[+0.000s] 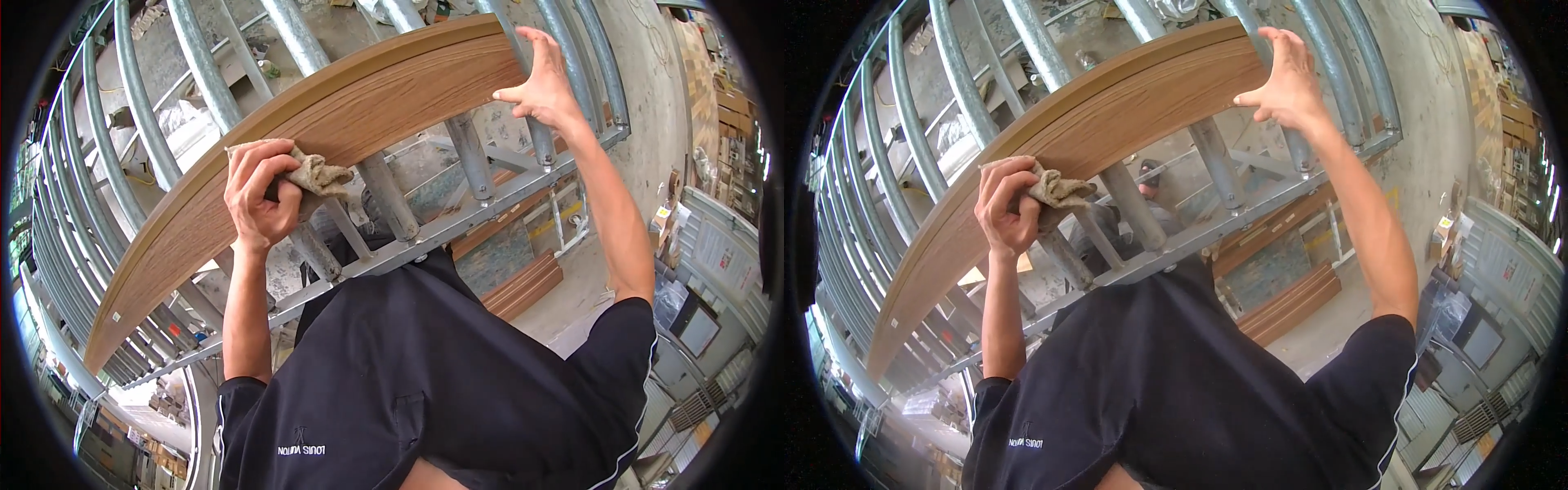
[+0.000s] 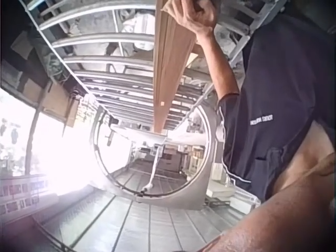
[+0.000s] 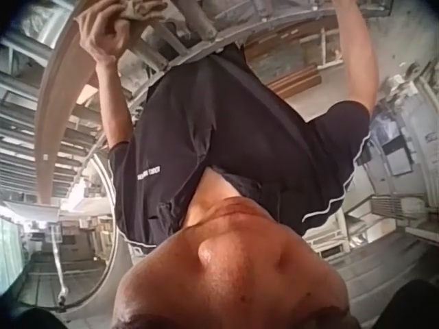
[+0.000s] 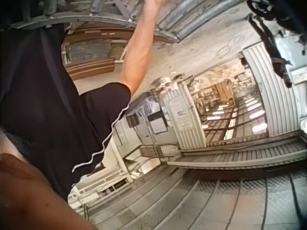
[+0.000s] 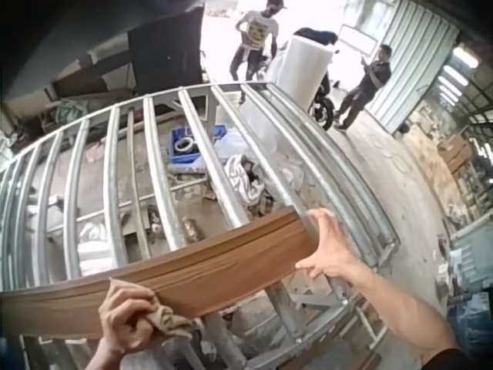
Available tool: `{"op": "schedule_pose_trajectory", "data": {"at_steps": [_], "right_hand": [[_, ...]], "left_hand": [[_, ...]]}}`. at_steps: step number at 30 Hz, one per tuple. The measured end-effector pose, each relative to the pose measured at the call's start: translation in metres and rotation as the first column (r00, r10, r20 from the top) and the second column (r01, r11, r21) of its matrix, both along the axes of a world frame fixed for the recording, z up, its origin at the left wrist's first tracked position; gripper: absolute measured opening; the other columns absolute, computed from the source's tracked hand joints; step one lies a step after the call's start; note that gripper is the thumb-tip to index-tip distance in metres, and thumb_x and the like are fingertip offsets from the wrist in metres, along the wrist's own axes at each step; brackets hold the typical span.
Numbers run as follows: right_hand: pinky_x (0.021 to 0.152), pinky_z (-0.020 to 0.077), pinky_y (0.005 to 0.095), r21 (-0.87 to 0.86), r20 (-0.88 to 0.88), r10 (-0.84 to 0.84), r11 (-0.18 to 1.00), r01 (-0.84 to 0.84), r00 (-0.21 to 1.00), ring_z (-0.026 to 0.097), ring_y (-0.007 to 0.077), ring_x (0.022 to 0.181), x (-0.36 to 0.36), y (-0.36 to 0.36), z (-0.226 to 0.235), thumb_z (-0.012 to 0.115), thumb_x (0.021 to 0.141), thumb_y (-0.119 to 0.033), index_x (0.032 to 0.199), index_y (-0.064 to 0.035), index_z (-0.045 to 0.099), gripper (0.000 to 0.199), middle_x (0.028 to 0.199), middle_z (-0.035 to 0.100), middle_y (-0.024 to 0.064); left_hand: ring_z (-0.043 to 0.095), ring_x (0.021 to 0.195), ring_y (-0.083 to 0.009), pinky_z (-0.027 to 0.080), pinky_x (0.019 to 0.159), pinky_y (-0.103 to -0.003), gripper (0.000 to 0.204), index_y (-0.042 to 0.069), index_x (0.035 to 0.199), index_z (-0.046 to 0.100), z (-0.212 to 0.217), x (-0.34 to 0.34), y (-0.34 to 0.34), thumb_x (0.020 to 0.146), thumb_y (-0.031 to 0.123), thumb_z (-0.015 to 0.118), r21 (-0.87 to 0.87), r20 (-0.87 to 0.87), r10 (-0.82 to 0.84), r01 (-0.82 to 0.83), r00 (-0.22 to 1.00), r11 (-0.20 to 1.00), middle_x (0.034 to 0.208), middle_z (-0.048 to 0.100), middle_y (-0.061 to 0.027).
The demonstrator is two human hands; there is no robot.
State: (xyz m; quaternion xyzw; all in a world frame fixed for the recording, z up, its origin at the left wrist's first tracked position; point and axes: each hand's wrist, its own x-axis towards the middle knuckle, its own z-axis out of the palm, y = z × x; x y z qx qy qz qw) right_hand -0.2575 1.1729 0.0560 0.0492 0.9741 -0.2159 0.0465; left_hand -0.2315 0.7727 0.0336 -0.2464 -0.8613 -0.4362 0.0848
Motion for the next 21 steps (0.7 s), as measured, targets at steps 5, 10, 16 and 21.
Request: {"op": "schedule_pose_trajectory", "data": {"at_steps": [5, 10, 16, 21], "right_hand": [[0.061, 0.0543, 0.026, -0.284, 0.428, -0.08, 0.933, 0.218, 0.9, 0.062, 0.0123, 0.079, 0.002, 0.013, 0.015, 0.077, 0.076, -0.011, 0.092, -0.0022, 0.066, 0.021, 0.09, 0.065, 0.0057], [0.049, 0.0423, 0.0218, -0.323, 0.424, -0.151, 0.896, 0.305, 0.893, 0.055, 0.0058, 0.057, -0.006, 0.026, 0.017, 0.075, 0.08, -0.011, 0.074, 0.0005, 0.064, 0.017, 0.067, 0.06, 0.0003], [0.048, 0.0411, 0.022, -0.189, 0.479, -0.098, 0.959, 0.212, 0.872, 0.053, 0.0061, 0.052, -0.012, 0.015, 0.017, 0.076, 0.079, -0.011, 0.072, -0.0018, 0.064, 0.017, 0.066, 0.06, -0.0005], [0.047, 0.0414, 0.0228, -0.123, 0.447, -0.206, 0.95, 0.288, 0.87, 0.054, 0.0052, 0.051, -0.016, 0.003, 0.022, 0.077, 0.078, -0.009, 0.072, -0.0004, 0.065, 0.016, 0.063, 0.06, 0.0005]], "left_hand": [[0.063, 0.096, -0.0309, 0.049, 0.089, -0.04, 0.024, 0.002, 0.083, 0.066, 0.0, -0.004, 0.01, 0.063, -0.006, 0.056, 0.002, -0.007, -0.018, 0.018, 1.0, 1.0, 0.099, 0.069, -0.0113], [0.062, 0.096, -0.031, 0.049, 0.089, -0.04, 0.024, 0.002, 0.083, 0.065, 0.001, -0.005, 0.015, 0.062, -0.006, 0.056, 0.0, 0.008, -0.03, 0.03, 1.0, 1.0, 0.099, 0.069, -0.0111], [0.062, 0.096, -0.031, 0.049, 0.09, -0.04, 0.025, 0.002, 0.083, 0.066, 0.0, -0.006, 0.018, 0.062, -0.005, 0.055, -0.016, 0.018, -0.023, 0.024, 1.0, 1.0, 0.099, 0.069, -0.011], [0.062, 0.096, -0.0305, 0.049, 0.09, -0.04, 0.024, 0.002, 0.082, 0.066, 0.0, -0.006, 0.017, 0.062, -0.005, 0.055, 0.002, 0.011, -0.005, 0.005, 1.0, 1.0, 0.099, 0.069, -0.0107]]}}
